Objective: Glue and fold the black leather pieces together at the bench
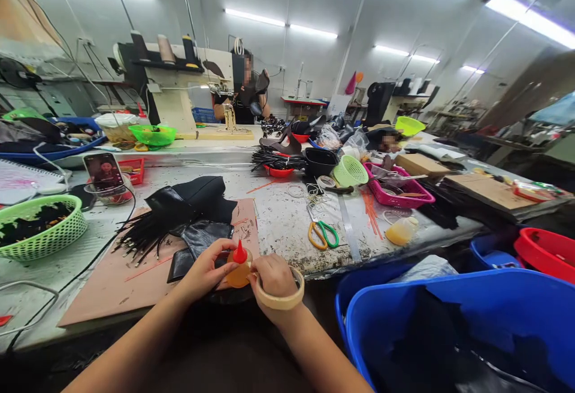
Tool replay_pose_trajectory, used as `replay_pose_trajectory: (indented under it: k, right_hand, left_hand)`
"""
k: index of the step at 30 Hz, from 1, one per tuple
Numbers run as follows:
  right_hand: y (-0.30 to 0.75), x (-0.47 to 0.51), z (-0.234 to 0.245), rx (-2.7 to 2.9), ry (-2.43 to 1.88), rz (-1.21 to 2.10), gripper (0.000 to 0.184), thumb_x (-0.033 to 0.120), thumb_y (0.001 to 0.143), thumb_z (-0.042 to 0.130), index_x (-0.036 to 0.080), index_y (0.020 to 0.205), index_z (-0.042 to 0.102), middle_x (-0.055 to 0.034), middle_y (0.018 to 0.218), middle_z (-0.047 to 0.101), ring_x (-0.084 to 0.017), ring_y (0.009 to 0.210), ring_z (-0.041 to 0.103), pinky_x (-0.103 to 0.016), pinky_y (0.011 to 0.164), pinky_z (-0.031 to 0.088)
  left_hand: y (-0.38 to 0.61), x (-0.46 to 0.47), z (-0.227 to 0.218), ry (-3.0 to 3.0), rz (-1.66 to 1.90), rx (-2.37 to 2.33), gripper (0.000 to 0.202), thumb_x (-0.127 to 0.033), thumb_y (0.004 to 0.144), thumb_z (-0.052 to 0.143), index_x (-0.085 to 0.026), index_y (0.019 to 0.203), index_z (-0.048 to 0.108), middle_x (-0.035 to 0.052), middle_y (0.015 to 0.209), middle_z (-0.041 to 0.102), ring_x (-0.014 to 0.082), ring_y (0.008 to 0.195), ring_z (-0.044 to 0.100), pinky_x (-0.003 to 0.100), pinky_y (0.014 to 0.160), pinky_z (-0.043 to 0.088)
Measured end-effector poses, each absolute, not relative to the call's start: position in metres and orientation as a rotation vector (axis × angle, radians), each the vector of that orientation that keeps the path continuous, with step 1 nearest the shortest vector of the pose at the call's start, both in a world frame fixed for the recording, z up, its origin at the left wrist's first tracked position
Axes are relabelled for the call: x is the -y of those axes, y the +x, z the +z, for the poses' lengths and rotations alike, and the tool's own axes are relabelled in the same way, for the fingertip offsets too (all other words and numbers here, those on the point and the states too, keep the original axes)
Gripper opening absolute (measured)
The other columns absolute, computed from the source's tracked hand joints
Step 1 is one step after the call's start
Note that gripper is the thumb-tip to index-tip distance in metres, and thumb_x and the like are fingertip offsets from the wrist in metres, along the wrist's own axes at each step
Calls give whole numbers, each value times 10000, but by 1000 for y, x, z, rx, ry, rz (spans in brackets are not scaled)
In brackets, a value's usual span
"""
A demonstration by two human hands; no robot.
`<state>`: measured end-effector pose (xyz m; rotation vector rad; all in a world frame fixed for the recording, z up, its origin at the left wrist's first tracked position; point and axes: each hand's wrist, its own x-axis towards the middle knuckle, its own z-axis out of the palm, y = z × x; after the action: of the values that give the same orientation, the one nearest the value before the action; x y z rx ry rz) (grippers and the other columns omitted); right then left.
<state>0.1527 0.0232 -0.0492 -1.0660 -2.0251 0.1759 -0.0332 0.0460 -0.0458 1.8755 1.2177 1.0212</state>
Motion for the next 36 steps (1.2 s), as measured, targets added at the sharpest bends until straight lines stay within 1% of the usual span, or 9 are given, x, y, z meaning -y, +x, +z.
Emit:
replay_pose_trajectory:
  k: [6, 9, 12, 16, 21, 26, 31, 34, 36]
  right_hand:
    - [158, 6, -52, 2058, -935, -7, 196, 40, 799, 422, 199, 711, 496, -24, 636, 589, -171, 616, 484, -291, 585, 355]
    - [154, 17, -48, 2151, -776, -68, 204, 23, 781, 425, 205, 713, 489, -4, 603, 579, -154, 573, 471, -286, 556, 338]
    - [154, 17, -45, 2091, -839, 63, 184, 34, 752, 442, 210, 716, 484, -4, 606, 557, -152, 586, 484, -270, 547, 356]
    - [162, -3, -43, 1892, -1131, 352, 102, 121, 709, 507, 210, 749, 477, -7, 692, 558, -149, 628, 519, -256, 567, 409]
    - [164, -30, -35, 1920, -1233, 416, 158, 109, 684, 555, 217, 748, 458, 31, 688, 557, -133, 610, 526, -235, 548, 400]
    - [154, -54, -27, 2037, -1244, 363, 230, 53, 639, 615, 213, 750, 491, 25, 698, 568, -156, 692, 540, -257, 613, 395]
    - [149, -76, -26, 2123, -1220, 287, 202, 119, 658, 682, 218, 765, 541, 34, 712, 564, -123, 596, 511, -231, 535, 360]
    - [146, -75, -31, 2140, -1156, 193, 156, 128, 673, 689, 207, 671, 555, 17, 709, 559, -127, 610, 510, -240, 538, 355]
    - [145, -64, -39, 2121, -1106, 102, 161, 110, 728, 629, 203, 620, 555, -7, 684, 562, -150, 650, 512, -271, 581, 359]
  left_hand:
    - [-21, -49, -44, 1894, 1017, -1172, 251, -216, 701, 597, -194, 948, 638, 67, 973, 619, 226, 957, 572, 369, 882, 456]
    - [-24, -55, -45, 1873, 1048, -1201, 234, -234, 722, 566, -183, 936, 646, 70, 951, 597, 224, 932, 573, 372, 860, 468]
    - [-29, -57, -46, 1852, 1058, -1202, 244, -275, 719, 568, -178, 929, 644, 70, 933, 587, 217, 900, 577, 342, 791, 494]
    - [-31, -56, -48, 1829, 1073, -1196, 241, -304, 725, 559, -178, 915, 637, 68, 924, 580, 214, 903, 570, 336, 789, 489]
    - [-30, -57, -49, 1810, 1078, -1185, 234, -313, 725, 566, -185, 909, 631, 56, 897, 565, 205, 877, 569, 319, 758, 498]
    - [-33, -58, -49, 1818, 1063, -1164, 250, -306, 722, 581, -177, 926, 644, 65, 918, 565, 217, 906, 565, 345, 818, 480]
    - [-38, -57, -52, 1818, 1044, -1130, 273, -308, 718, 603, -185, 956, 657, 74, 957, 574, 227, 942, 564, 344, 850, 467]
    - [-38, -56, -53, 1807, 1058, -1122, 270, -328, 717, 606, -188, 943, 652, 71, 952, 570, 226, 949, 556, 341, 853, 466]
    - [-38, -55, -53, 1799, 1072, -1120, 247, -325, 724, 598, -189, 925, 645, 66, 942, 563, 222, 948, 549, 342, 853, 467]
